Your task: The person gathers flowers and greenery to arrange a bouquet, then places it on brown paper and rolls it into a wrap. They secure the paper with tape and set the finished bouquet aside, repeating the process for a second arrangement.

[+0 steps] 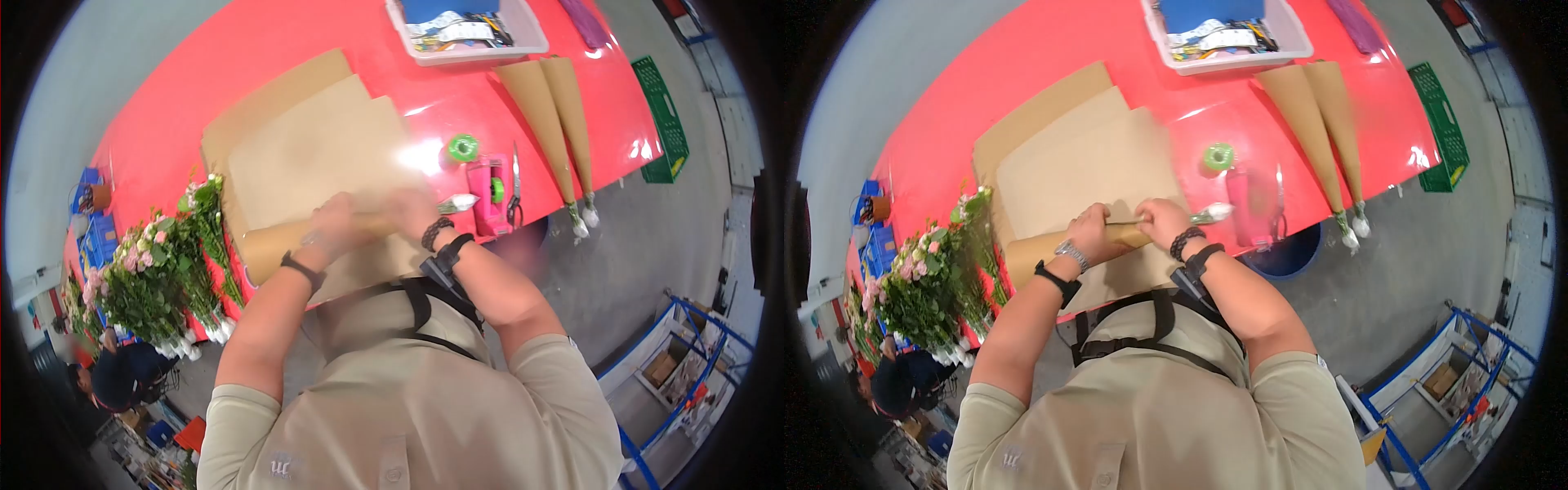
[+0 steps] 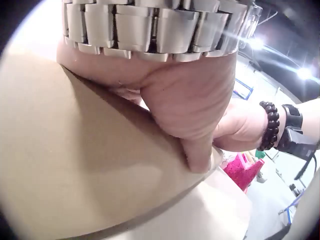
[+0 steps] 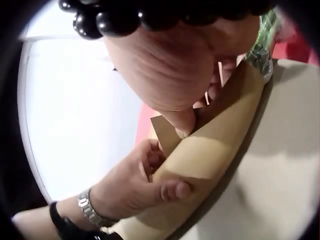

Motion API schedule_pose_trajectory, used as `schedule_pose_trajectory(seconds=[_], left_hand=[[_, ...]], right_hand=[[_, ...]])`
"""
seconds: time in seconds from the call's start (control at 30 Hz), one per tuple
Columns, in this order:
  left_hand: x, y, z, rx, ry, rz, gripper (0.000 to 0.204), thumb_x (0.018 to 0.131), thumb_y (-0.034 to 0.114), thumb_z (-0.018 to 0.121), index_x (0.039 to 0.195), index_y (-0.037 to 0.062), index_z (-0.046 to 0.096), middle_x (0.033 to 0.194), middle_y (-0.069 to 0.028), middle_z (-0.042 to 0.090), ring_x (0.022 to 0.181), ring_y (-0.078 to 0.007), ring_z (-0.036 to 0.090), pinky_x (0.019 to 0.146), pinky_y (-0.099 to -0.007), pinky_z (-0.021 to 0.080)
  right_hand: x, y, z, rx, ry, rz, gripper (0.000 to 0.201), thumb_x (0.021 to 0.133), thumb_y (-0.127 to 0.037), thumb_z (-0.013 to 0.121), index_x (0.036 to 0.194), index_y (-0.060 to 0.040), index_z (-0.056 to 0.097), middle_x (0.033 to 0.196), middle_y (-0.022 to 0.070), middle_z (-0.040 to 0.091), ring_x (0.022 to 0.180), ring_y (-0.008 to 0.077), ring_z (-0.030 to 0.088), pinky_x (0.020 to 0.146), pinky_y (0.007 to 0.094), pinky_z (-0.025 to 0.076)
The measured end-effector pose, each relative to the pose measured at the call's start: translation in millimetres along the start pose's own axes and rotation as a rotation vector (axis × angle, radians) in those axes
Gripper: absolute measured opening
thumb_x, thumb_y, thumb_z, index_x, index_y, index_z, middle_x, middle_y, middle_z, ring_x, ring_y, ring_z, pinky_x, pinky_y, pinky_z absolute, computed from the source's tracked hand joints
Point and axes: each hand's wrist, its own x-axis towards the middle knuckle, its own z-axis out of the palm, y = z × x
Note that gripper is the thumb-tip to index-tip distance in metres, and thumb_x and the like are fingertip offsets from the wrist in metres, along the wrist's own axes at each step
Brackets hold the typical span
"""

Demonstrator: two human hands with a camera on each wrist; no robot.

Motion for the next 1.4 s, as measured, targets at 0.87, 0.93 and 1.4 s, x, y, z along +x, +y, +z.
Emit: schedule_pose_trajectory(seconds=[0.87, 0.93, 1.4], left_hand=[[-68.6, 30.9, 13.1, 0.405, 0.222, 0.158, 0.068, 0.079, 0.031, 0.080, 0.134, 0.0045, 0.051, 0.111, -0.0182, 0.068, 0.100, -0.0359, 0.070, 0.089, -0.0490, 0.054], [-73.5, 49.1, 0.7, 0.356, 0.170, 0.156, 0.068, 0.079, 0.031, 0.080, 0.134, 0.0040, 0.050, 0.110, -0.0185, 0.068, 0.100, -0.0365, 0.070, 0.089, -0.0489, 0.054], [-47.2, 151.4, 10.7, 0.545, 0.442, 0.325, 0.040, 0.084, 0.021, 0.068, 0.117, 0.0021, 0.057, 0.097, -0.0141, 0.070, 0.091, -0.0323, 0.072, 0.093, -0.0547, 0.048]], right_hand=[[-191.9, 129.7, -64.8, 0.650, 0.652, 0.574, 0.019, 0.094, -0.021, 0.076, 0.097, -0.0032, 0.069, 0.067, 0.0048, 0.066, 0.052, 0.0161, 0.060, 0.054, 0.0337, 0.049], [-199.9, 144.1, -57.1, 1.012, 0.428, 0.838, 0.022, 0.093, -0.023, 0.077, 0.091, -0.0017, 0.071, 0.066, 0.0032, 0.065, 0.051, 0.0141, 0.058, 0.052, 0.0318, 0.048], [-115.3, -23.1, -100.0, 0.830, 0.521, 0.101, 0.042, 0.097, -0.013, 0.073, 0.132, 0.0028, 0.057, 0.075, 0.0035, 0.069, 0.067, 0.0090, 0.065, 0.063, 0.0253, 0.051]])
